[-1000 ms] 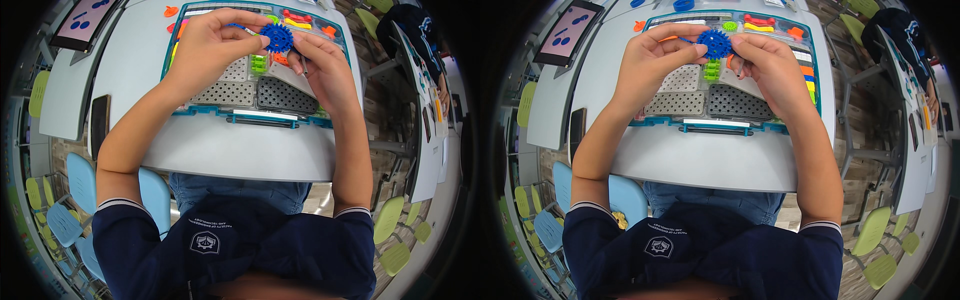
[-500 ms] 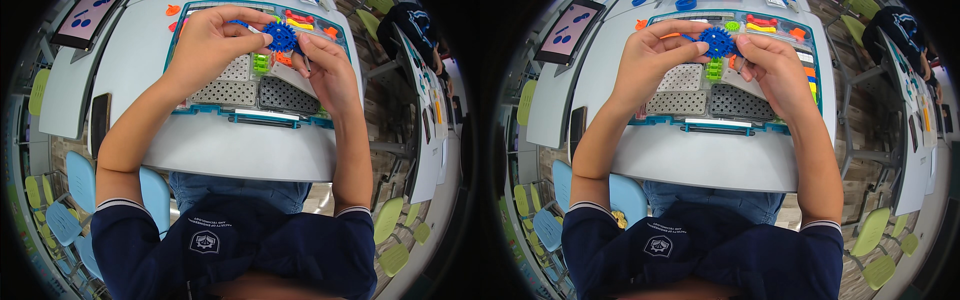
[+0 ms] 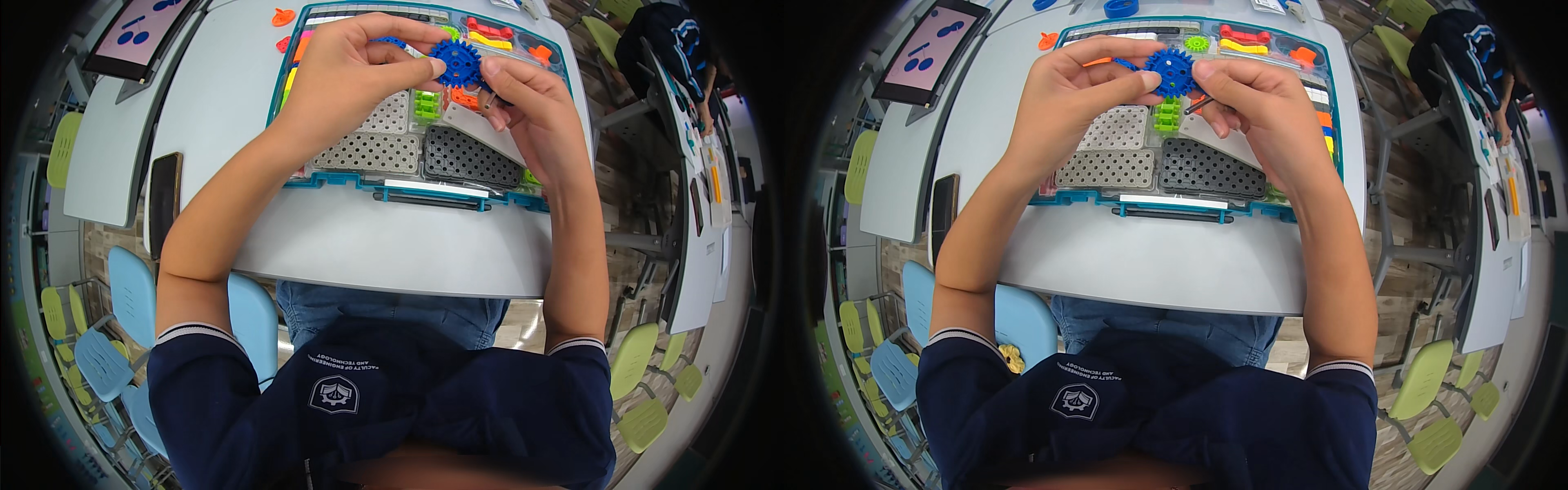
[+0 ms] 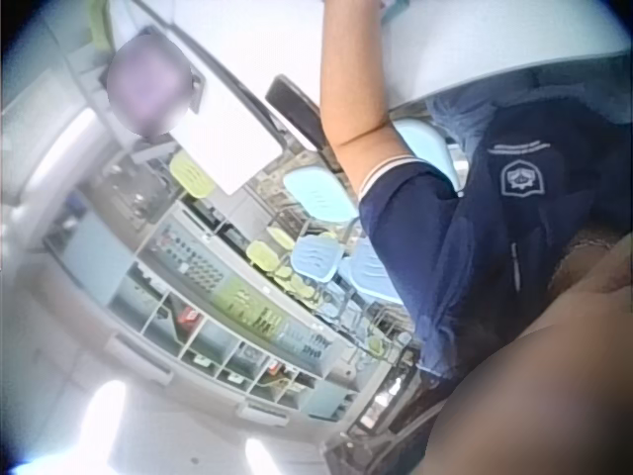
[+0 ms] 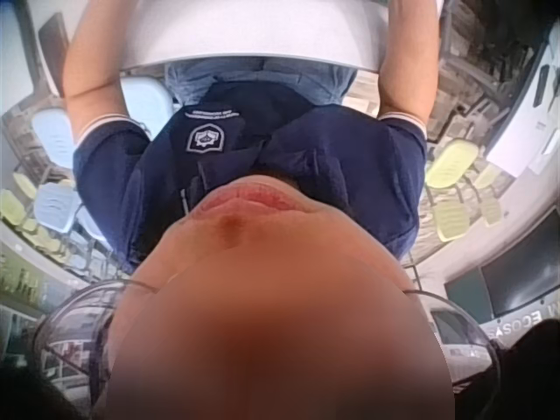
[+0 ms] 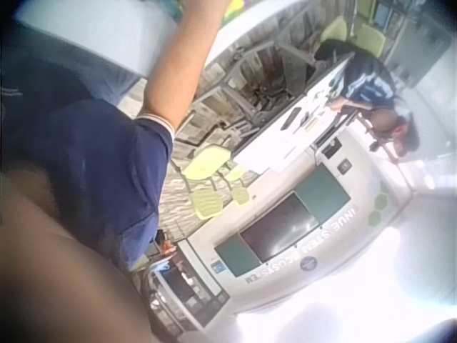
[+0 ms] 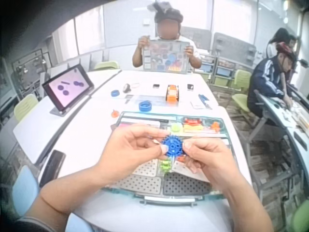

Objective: The person assembles a small mechanical model using colorful plastic parts from a compartmentalized kit. They connect rods, gears, and plates, occasionally referencing a tablet for guidance. The assembly progresses with multiple small components being joined into a single structure.

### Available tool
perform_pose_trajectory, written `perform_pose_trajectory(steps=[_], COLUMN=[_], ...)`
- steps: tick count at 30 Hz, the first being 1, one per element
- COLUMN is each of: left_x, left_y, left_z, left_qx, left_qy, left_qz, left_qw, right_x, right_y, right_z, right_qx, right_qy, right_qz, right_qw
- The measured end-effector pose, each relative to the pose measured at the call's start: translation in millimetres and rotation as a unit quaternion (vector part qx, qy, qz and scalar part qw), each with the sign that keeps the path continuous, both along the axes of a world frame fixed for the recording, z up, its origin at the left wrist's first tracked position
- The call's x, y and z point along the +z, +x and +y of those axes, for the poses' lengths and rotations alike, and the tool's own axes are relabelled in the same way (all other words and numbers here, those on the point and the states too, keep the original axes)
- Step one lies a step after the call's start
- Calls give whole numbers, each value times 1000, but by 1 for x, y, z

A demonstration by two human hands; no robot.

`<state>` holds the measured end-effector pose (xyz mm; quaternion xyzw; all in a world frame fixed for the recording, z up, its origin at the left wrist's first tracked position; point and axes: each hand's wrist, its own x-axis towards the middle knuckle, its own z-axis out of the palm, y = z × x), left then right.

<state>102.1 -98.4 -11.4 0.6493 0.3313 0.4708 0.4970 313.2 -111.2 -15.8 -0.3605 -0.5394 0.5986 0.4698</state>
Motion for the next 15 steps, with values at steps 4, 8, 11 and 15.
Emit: perform_pose_trajectory(steps=[4, 8, 11, 15], left_x=[-5, -7, -7, -5], left_y=[0, 2, 3, 2], left_z=[2, 2, 2, 2], left_qx=[-1, -16, -23, -26], left_qy=[-10, -10, -13, -24], left_qz=[4, -25, -33, -24], left_qw=[1000, 1000, 999, 999], right_x=[0, 2, 2, 0], right_y=[-2, -1, -2, -1], right_z=[1, -1, -1, 0], right_qx=[-2, -5, -6, 6], right_qy=[-2, -17, -19, -28], right_qz=[-28, -41, -38, -31], right_qw=[1000, 999, 999, 999])
